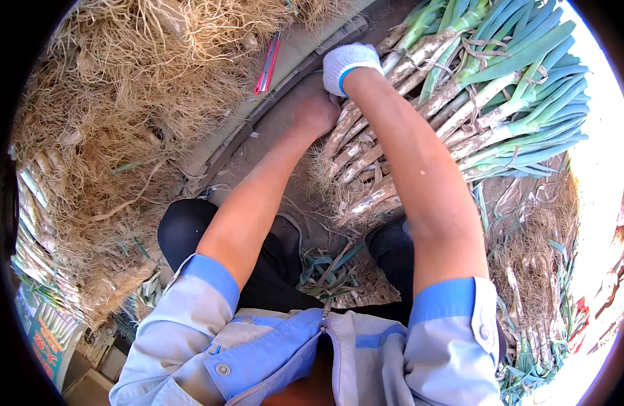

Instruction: The person sits on the ground and cleans green onions by hand, removing outer layers and roots. They then gather the cleaned onions into a bundle and tie them together with a rubber band.

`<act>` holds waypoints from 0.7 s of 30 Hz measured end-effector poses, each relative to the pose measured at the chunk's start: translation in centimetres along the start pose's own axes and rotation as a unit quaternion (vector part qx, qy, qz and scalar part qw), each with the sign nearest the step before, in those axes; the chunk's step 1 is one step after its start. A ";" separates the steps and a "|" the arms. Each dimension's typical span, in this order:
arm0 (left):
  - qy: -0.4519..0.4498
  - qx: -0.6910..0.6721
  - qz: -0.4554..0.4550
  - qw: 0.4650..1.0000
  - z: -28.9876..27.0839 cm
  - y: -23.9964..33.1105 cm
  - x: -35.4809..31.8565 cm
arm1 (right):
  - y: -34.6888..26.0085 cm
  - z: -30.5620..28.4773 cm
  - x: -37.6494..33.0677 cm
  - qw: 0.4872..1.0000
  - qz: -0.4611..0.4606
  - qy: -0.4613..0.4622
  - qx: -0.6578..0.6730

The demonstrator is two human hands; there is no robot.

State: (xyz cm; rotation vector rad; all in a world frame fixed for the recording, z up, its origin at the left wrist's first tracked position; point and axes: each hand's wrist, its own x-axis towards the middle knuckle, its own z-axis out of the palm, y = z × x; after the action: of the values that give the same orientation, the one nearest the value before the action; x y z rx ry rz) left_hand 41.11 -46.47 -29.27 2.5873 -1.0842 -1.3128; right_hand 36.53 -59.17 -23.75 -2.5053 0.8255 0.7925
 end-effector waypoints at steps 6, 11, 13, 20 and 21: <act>-0.013 0.015 0.070 0.997 0.6 -1.0 -1.8 | -4.0 4.1 2.6 0.987 0.099 0.099 -0.076; 0.039 -0.104 0.004 0.994 1.1 -1.0 -2.7 | -2.0 4.2 2.6 0.994 0.023 0.109 -0.006; 0.051 -0.131 0.006 0.990 1.5 -1.7 -2.5 | -0.6 4.0 1.6 0.987 -0.037 0.131 0.082; 0.106 -0.129 0.056 0.984 -1.3 -1.9 -2.2 | 2.0 -0.5 -3.2 0.952 -0.077 0.083 0.284; 0.132 -0.140 0.085 0.978 -1.5 -0.9 -2.4 | 2.6 -0.6 -4.1 0.921 -0.062 0.103 0.371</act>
State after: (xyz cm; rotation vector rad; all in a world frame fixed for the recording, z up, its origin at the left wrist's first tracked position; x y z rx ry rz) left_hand 41.73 -44.70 -26.98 2.3224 -0.9696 -0.9704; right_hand 32.41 -59.69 -21.23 -1.9334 0.8232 0.1125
